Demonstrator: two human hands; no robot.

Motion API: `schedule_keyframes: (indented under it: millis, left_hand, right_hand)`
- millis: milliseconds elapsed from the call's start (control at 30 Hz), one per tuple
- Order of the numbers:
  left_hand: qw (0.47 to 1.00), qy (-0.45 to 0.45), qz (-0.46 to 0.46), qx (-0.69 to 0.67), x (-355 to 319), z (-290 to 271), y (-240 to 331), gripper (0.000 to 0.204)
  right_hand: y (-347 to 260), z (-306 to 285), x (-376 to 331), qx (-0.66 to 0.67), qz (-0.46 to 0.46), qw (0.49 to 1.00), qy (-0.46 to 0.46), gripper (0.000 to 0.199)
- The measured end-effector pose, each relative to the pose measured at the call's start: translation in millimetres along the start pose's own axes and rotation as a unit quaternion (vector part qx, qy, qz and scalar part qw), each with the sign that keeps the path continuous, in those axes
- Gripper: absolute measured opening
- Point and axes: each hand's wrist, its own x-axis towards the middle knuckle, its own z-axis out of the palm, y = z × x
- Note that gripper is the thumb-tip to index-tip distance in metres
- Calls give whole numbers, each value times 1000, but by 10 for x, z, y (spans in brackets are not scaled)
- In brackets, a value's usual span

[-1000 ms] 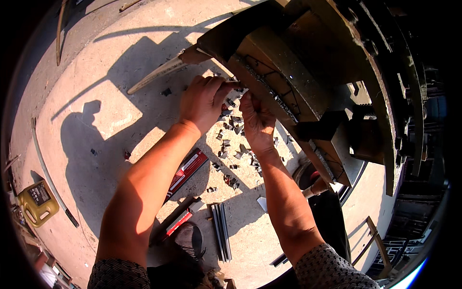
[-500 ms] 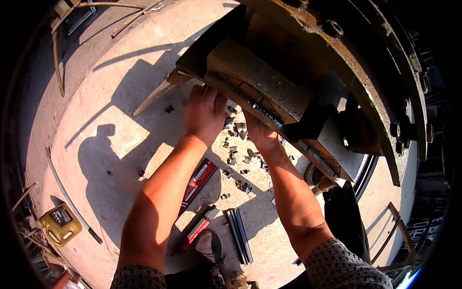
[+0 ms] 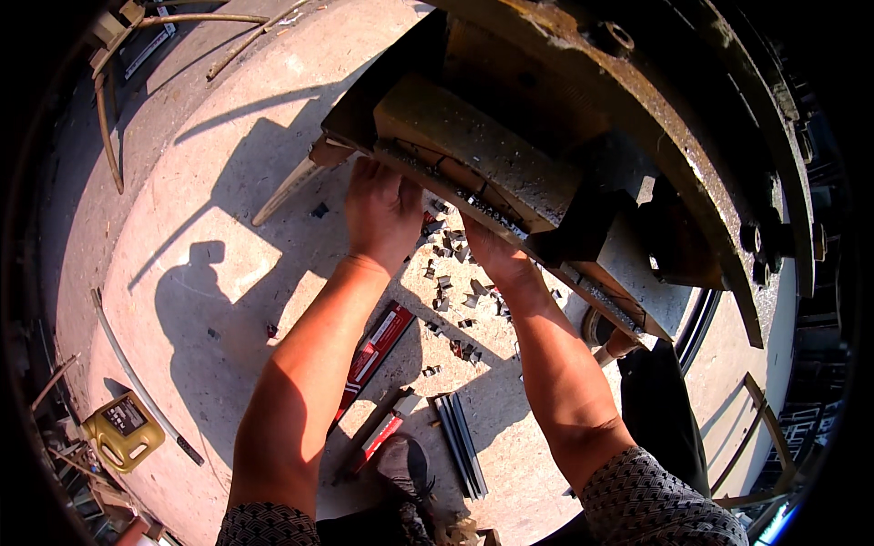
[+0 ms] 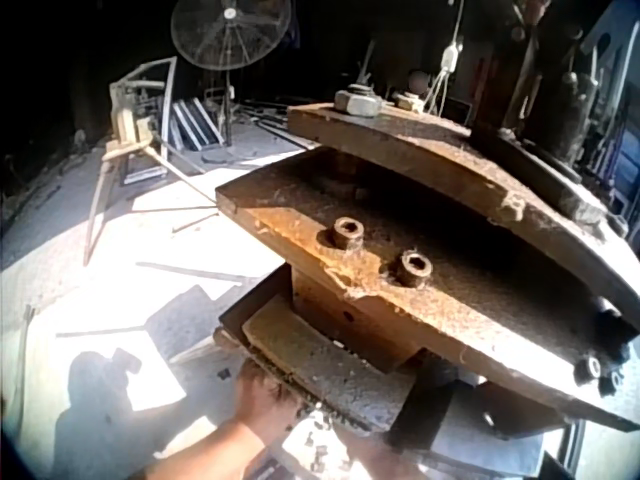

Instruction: The person assembles small metal components into a larger metal frame using pliers and a screwdriver. They repeatedly pick up parts from the floor, insert them into slots on the frame, and tighten them in place.

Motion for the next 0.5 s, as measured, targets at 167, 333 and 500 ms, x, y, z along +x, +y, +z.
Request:
schedule_keyframes:
  millis: [167,333,500]
  left_hand:
    - [999,14,28,38,21,-38,-51,14]
    - [1000,5,-12,9,-63,20,45,10]
    - [995,-30,-66,-64,-183,147,196,10]
  right_hand:
    - [16,122,1,203,22,979,-20,54]
    - [-5,-61,-49,122,104,985,-60,52]
    - [52,-104,-52,-41,66,996,-34,50]
